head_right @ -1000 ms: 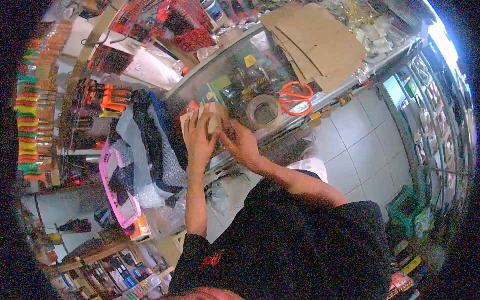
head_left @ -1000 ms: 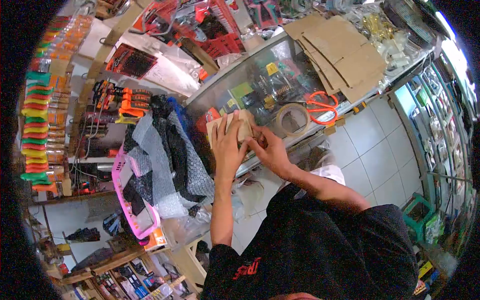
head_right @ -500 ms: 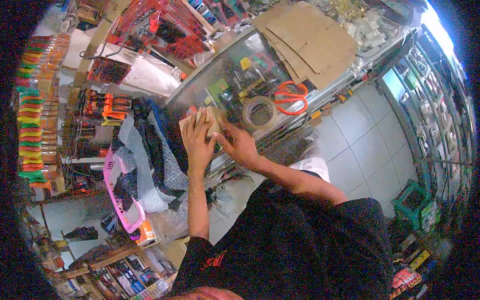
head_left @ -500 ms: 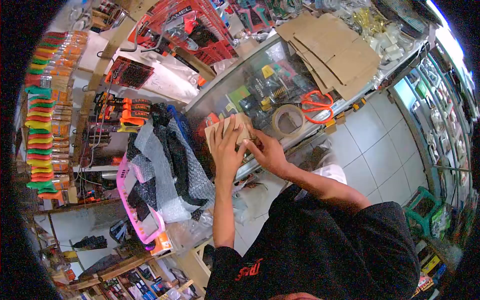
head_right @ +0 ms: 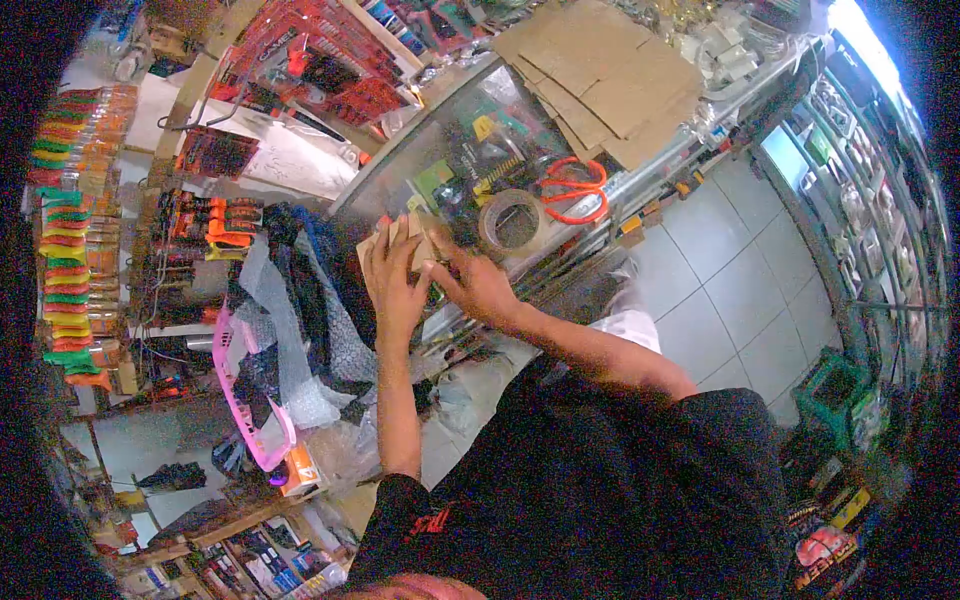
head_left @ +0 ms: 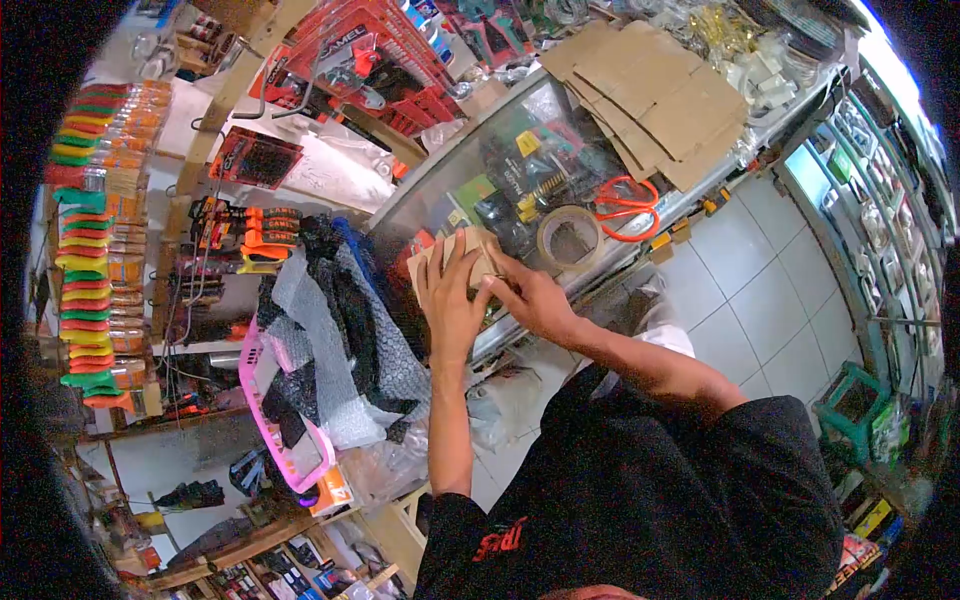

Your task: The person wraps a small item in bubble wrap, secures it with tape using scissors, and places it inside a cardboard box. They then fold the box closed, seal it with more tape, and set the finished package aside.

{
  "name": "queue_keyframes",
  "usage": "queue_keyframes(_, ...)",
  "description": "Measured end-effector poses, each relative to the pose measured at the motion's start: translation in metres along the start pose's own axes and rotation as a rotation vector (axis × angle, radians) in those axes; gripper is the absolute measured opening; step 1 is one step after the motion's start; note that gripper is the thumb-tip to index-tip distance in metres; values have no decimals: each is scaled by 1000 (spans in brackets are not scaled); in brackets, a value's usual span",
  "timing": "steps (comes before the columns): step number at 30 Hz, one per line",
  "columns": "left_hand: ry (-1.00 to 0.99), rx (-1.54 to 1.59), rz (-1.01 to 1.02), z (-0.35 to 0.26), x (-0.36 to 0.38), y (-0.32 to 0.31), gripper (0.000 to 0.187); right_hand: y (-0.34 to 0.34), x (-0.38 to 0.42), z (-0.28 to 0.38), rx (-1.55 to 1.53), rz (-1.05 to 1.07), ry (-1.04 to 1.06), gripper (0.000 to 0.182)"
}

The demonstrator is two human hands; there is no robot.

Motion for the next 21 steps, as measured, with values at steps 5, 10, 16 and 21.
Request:
queue_keyframes(5,-8,45,-24,3,2,-3,46,8,15,-10,234,243,-29,42)
queue_keyframes(10,0,35,-29,-2,1,-3,50,36,66,-33,269,460,207,40)
queue_keyframes(16,37,-9,-19,-14,-1,3,51,96,68,-45,235,253,3,28)
queue_keyframes(21,3,31,-131,-46,-15,10,59,149,52,-60,-100,-293,-116,27)
Point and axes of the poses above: each hand's wrist, its own x-axis away from the middle knuckle, its own y-axis out of the back of the hand, z = x × y, the point moved 7 cm from there along -x, towards the middle knuckle, and after that the axes turned 4 degrees about -y, right-handed, at the moved point
